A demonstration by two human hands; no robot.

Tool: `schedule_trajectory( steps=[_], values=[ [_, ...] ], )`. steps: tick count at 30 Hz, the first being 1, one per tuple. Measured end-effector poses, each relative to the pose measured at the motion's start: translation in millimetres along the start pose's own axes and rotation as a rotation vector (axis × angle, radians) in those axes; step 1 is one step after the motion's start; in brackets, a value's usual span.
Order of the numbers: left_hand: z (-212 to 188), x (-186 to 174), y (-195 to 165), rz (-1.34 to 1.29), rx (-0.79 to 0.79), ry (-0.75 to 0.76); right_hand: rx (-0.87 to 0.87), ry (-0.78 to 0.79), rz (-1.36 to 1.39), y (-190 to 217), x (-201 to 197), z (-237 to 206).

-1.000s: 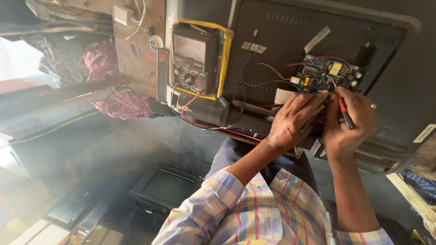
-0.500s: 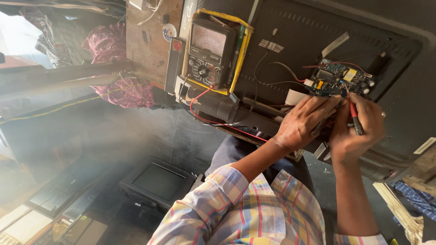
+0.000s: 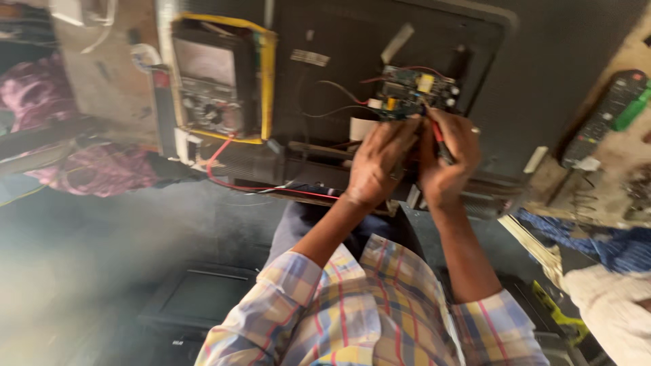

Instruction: The person sits at a repair bench and tests a television main circuit board using a multimeter, touching its probes to points on the board. They use a screwdriver on the board and chassis, handle a remote control, and reposition the board and wires while working on the open television.

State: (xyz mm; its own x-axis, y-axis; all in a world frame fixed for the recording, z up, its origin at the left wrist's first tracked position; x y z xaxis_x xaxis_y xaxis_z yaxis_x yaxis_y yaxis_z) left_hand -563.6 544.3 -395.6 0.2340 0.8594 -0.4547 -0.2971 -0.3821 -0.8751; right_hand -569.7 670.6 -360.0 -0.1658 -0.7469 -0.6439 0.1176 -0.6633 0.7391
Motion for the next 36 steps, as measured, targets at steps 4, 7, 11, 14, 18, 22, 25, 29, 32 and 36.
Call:
schedule_trajectory(
  steps=[4,7,11,14,18,22,25,29,32,36],
  values=[
    [2.8,-1.8,1.9,-0.053,-0.093,-0.028,0.037,0.012,-0.011,-5.7,1.3,-1.9],
    [5.9,-3.4,-2.3,-0.039,-0.073,-0.045,0.048,0.004,0.003,-6.2,0.2,-1.4],
    [6.7,-2.7,-2.2,-0.015,-0.082,-0.024,0.057,0.005,-0.024,-6.0,-1.0,-0.4],
    [5.0,-1.1,-0.7,-0.004,-0.100,0.009,0.038,-0.001,-0.023,-6.1,-1.1,-0.1],
    [3.9,-0.1,-0.5,-0.005,-0.110,0.025,0.022,-0.016,-0.015,-6.9,-0.7,-0.6],
    [4.0,1.3,0.4,-0.003,-0.125,0.041,0.025,-0.015,-0.006,-7.6,-0.1,-0.1],
    [4.1,-0.3,-1.5,-0.006,-0.094,0.019,0.019,-0.006,-0.001,-7.0,-0.1,0.1],
    [3.8,0.6,0.2,0.004,-0.111,0.026,0.012,-0.011,0.011,-7.5,-0.1,-0.4],
    [3.5,0.8,-0.3,0.005,-0.122,0.021,0.003,-0.010,0.006,-8.1,0.7,-1.8],
    [4.1,0.2,-1.4,0.004,-0.122,0.021,0.002,-0.012,0.002,-10.1,1.9,-2.4]
  ],
)
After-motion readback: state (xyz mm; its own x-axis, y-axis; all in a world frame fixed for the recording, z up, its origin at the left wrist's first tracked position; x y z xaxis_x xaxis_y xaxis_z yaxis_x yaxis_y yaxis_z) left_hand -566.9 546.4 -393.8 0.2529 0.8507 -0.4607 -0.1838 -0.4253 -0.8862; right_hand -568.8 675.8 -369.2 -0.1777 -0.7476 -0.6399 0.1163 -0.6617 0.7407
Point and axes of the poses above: each hand's wrist, its own z-axis towards the middle knuckle, its own x-axis out of the palm, y = z × x, the point moved 8 cm from there along z, towards the middle knuckle, and after that the axes turned 4 degrees about y, right-handed, at the moved point
